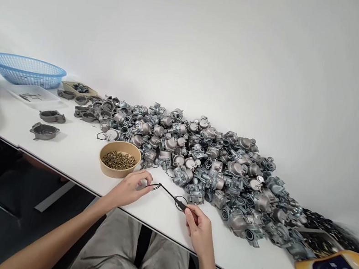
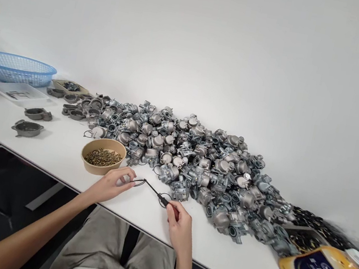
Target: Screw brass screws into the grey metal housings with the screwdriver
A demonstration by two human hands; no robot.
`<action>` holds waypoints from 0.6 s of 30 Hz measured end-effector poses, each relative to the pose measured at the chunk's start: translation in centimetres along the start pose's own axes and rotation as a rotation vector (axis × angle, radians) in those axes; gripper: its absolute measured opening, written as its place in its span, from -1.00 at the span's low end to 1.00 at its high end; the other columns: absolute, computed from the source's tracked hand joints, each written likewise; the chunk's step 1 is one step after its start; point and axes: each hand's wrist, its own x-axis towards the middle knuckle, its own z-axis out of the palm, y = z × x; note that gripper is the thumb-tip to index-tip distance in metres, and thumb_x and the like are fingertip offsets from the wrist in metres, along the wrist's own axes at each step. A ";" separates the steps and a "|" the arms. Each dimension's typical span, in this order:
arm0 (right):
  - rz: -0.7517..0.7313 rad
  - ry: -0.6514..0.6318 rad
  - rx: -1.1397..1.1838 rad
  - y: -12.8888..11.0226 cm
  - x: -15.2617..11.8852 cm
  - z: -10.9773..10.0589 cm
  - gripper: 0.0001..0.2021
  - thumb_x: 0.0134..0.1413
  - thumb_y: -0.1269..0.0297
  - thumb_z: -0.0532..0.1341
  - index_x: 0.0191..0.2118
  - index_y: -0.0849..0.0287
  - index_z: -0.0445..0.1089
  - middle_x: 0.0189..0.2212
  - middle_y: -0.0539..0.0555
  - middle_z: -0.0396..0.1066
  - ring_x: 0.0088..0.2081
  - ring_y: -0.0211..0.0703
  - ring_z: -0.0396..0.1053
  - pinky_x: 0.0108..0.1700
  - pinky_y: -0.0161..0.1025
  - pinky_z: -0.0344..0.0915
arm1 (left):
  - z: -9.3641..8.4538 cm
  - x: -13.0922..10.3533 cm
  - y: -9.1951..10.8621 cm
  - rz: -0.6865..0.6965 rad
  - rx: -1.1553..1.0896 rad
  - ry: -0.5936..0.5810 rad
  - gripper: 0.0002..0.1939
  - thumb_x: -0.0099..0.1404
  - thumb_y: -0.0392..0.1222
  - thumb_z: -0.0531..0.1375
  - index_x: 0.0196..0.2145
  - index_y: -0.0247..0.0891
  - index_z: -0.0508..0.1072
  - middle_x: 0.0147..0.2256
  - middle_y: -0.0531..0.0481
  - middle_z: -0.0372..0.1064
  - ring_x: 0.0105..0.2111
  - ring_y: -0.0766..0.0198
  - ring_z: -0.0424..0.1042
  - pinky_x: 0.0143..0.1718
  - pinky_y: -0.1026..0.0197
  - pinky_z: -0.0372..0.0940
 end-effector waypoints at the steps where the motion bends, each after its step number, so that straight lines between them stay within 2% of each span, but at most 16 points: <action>1: 0.004 0.019 -0.005 0.1 0.0 0.0 -0.55 0.24 -0.10 0.16 -0.13 0.25 0.44 -0.47 0.04 0.32 -0.56 -0.27 0.15 -0.53 -0.33 0.11 | 0.0 0.0 -0.1 -0.007 0.001 0.006 -0.85 0.38 -0.09 0.13 -0.28 -0.21 0.40 -0.18 -0.04 0.45 -0.24 0.25 0.42 -0.24 0.26 0.32; 5: 0.004 0.067 -0.023 0.1 0.2 0.0 -0.52 0.24 -0.13 0.13 -0.13 0.25 0.45 -0.47 0.06 0.35 -0.56 -0.26 0.16 -0.53 -0.33 0.12 | 0.0 0.1 -0.1 -0.028 0.009 0.003 -0.81 0.38 -0.10 0.13 -0.28 -0.23 0.48 -0.23 -0.04 0.48 -0.27 0.25 0.42 -0.32 0.29 0.30; 13: 0.014 0.051 -0.050 0.3 0.2 0.0 -0.52 0.24 -0.13 0.14 -0.11 0.26 0.44 -0.49 0.05 0.32 -0.55 -0.24 0.18 -0.53 -0.33 0.13 | -0.1 0.1 0.1 -0.032 0.040 -0.028 -0.81 0.37 -0.11 0.15 -0.28 -0.22 0.52 -0.25 -0.03 0.50 -0.28 0.24 0.43 -0.29 0.27 0.29; 18: 0.016 0.037 -0.011 0.0 0.2 0.1 -0.52 0.23 -0.13 0.15 -0.13 0.26 0.44 -0.52 0.02 0.27 -0.55 -0.24 0.18 -0.53 -0.33 0.14 | -0.1 0.0 0.0 -0.036 0.031 -0.070 -0.78 0.37 -0.05 0.17 -0.23 -0.19 0.56 -0.20 -0.06 0.51 -0.21 0.19 0.45 -0.29 0.28 0.31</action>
